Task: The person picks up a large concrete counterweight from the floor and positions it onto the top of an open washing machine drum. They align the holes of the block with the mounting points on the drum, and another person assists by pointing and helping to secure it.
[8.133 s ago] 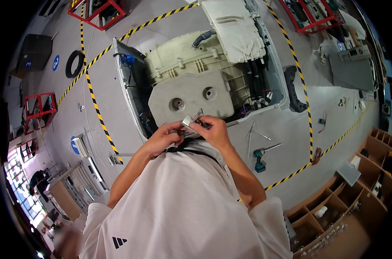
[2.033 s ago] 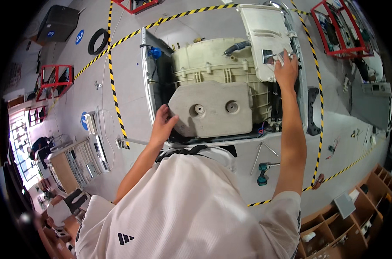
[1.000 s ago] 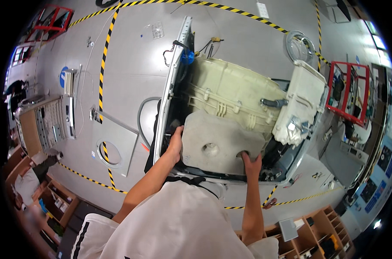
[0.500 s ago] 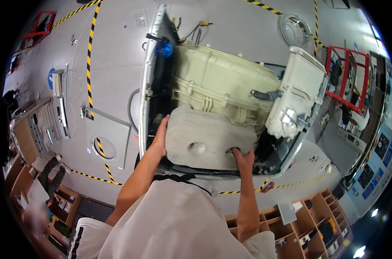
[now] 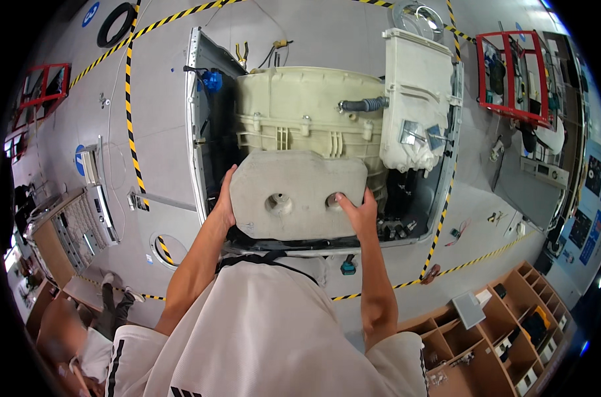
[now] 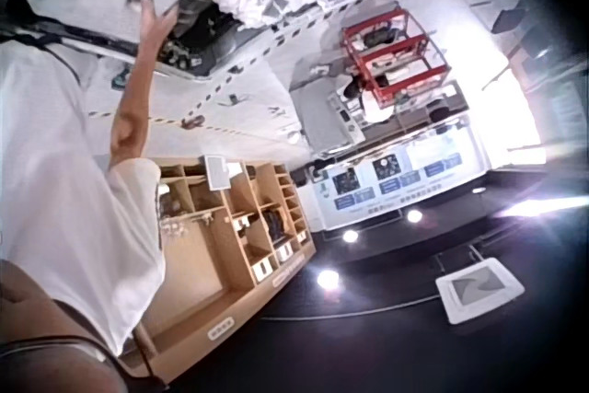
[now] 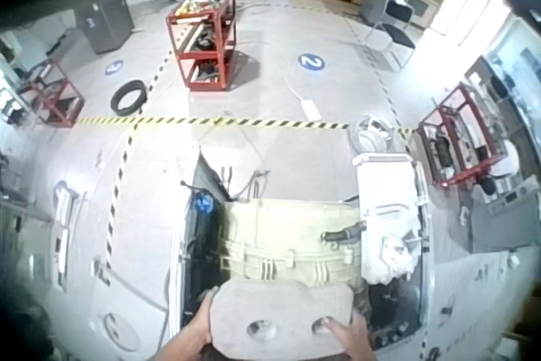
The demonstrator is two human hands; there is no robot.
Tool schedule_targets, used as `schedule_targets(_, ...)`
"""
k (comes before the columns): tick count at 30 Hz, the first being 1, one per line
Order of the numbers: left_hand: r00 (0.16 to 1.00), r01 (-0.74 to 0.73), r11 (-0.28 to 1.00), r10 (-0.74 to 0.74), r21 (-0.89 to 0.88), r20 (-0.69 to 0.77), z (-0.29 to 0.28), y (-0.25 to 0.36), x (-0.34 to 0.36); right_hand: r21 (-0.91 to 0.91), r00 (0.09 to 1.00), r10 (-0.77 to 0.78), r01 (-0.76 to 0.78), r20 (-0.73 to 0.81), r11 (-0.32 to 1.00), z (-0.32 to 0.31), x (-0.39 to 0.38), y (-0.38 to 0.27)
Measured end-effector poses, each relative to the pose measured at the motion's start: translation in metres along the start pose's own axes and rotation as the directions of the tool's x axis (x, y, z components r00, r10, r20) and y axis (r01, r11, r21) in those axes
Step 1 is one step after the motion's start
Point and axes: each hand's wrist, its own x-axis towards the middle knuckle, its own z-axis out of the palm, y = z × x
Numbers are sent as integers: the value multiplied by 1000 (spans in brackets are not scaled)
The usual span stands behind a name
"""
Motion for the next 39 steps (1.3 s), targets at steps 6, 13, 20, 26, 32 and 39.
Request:
schedule_targets(6, 998, -51, 997, 52, 55, -19, 4, -4, -16, 99, 998, -54, 52, 16, 994, -6, -8, -14)
schedule_targets(13, 994, -110, 986, 111, 123, 0, 31, 3, -66, 10, 987, -143, 144, -68, 990, -23, -45, -44)
schedule_targets(20, 960, -281, 959, 281, 44, 3, 33, -1, -158, -1, 993, -75, 75, -89, 997, -20, -121, -81)
schedule_targets(26, 869, -456, 873, 478, 171, -125, -4, 4, -212, 236, 975, -182, 148, 130, 960, 30, -138, -78)
schedule_targets(32, 825, -521, 846, 533, 115, -186, -81, 0, -215, 65, 951, -252, 245, 180, 967, 78, -145, -67)
schedule_targets(39, 837, -501, 857, 515, 119, -183, -134, -7, -204, -2, 947, -243, 248, 210, 969, 109, -150, -65)
